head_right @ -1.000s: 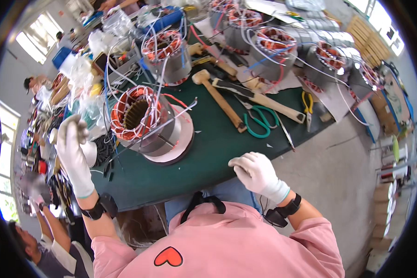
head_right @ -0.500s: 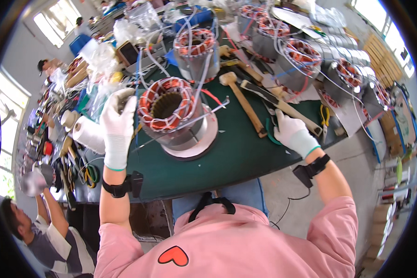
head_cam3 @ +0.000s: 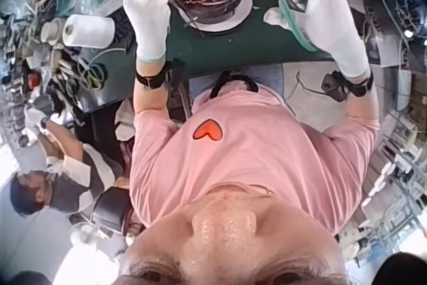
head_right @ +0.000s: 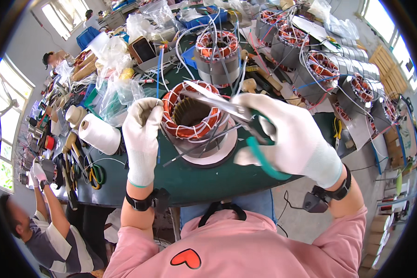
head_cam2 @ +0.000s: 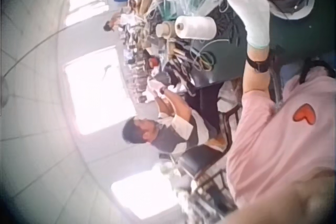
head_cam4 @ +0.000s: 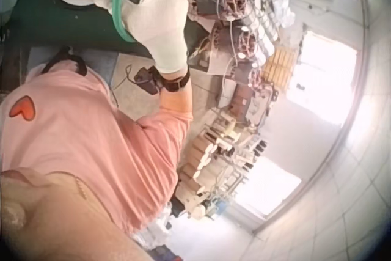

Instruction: Assembling and finishing electric motor stators by hammering components into place, scraping insulation, and trimming wires.

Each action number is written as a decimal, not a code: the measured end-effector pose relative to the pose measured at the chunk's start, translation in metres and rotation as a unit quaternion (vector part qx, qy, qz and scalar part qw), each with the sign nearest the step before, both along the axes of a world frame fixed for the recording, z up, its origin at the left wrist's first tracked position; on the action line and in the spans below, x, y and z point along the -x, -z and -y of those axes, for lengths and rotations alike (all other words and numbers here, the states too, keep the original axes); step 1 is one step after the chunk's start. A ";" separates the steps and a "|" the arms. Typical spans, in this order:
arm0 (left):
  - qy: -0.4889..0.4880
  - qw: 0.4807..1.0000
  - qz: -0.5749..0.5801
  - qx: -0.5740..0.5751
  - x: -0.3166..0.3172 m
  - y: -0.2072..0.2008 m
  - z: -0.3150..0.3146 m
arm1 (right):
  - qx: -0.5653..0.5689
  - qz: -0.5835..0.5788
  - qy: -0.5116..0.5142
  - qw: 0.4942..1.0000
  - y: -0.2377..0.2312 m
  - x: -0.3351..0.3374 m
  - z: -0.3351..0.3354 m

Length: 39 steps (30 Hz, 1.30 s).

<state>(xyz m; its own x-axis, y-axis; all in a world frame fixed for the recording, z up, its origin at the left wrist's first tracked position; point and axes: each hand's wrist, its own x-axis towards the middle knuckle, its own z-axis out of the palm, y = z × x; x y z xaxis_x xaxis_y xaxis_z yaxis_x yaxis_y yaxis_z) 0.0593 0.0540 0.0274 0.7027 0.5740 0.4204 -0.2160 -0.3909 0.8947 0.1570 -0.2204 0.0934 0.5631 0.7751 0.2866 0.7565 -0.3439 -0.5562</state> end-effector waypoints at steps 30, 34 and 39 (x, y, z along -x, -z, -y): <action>0.098 0.966 0.118 0.207 0.010 0.014 -0.008 | 0.113 0.275 -0.154 0.942 -0.019 -0.024 -0.118; 0.106 0.956 0.143 0.236 0.010 0.017 -0.011 | 0.172 0.281 -0.163 0.930 -0.027 -0.027 -0.123; 0.047 0.960 0.116 0.252 0.008 -0.005 -0.028 | 0.084 0.229 -0.146 0.959 -0.037 -0.036 -0.109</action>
